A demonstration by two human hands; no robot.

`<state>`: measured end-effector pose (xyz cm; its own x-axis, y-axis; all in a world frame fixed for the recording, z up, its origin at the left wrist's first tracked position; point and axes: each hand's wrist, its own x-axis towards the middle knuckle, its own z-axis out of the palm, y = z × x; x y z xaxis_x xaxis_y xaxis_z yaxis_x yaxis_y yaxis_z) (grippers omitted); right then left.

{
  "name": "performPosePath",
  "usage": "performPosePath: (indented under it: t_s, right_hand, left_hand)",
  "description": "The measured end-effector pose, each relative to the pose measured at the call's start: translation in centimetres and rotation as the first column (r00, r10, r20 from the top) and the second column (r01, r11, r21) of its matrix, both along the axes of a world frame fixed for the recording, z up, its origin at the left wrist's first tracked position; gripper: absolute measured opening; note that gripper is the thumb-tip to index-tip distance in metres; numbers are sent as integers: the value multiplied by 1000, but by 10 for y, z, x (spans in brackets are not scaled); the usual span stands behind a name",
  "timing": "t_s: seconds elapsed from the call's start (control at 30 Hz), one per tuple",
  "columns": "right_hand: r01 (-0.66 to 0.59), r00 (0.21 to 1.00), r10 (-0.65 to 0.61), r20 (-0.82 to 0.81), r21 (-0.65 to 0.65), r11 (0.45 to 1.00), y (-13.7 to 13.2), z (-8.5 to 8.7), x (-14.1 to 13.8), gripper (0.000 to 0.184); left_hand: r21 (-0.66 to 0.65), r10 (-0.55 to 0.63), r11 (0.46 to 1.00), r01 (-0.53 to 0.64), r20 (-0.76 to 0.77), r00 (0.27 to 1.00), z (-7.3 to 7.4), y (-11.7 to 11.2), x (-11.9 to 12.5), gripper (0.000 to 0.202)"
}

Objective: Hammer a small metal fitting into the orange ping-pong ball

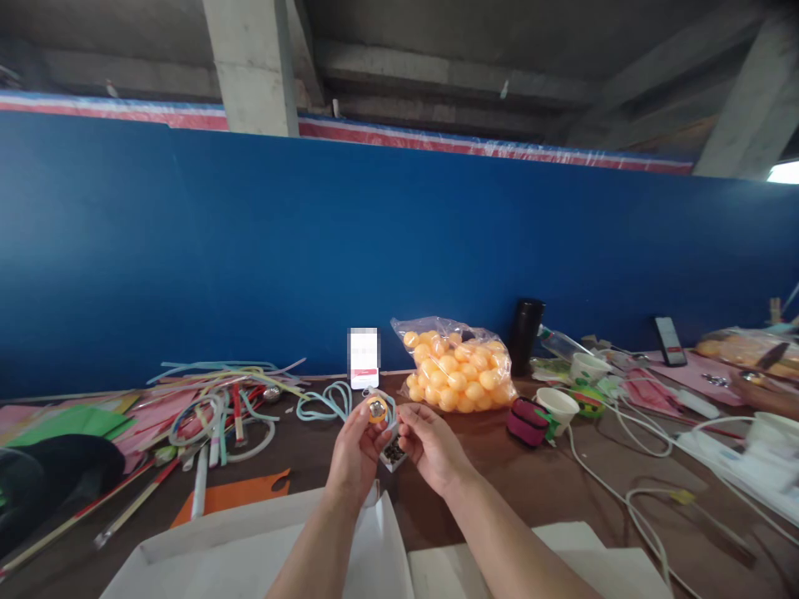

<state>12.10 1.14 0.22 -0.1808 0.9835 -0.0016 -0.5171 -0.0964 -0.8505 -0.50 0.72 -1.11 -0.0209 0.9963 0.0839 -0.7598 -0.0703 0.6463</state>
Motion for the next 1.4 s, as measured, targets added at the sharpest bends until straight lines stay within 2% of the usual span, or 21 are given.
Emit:
performPosePath:
  t_s: [0.13,0.37,0.57,0.9,1.23,1.4]
  right_hand:
    - [-38,997,36,-74,-27,999,-1,3,1,31]
    - [-25,992,23,-126,-10,1000,-2,5,-1,29]
    - [-10,995,7,-104,-30,1000,-4,6,-1,29]
    - [-71,997,70,-26,-18,997,-7,9,-1,30]
    - [-49,998,48,40,27,998,-8,4,-3,28]
    - [-20,1000,20,21,30,999,-5,2,-1,26]
  left_hand:
    - [20,-12,1000,12,4,1000,-1,1,0,30]
    - [37,-42,998,43,-17,999,-1,1,-1,31]
    - [48,-55,997,56,-29,998,-2,-1,-1,33]
    - [53,-78,996,78,-9,997,3,-2,-1,31]
    - [51,-103,993,106,-47,994,1,-2,0,25]
    - [14,-78,997,79,-48,996,1,-3,0,24]
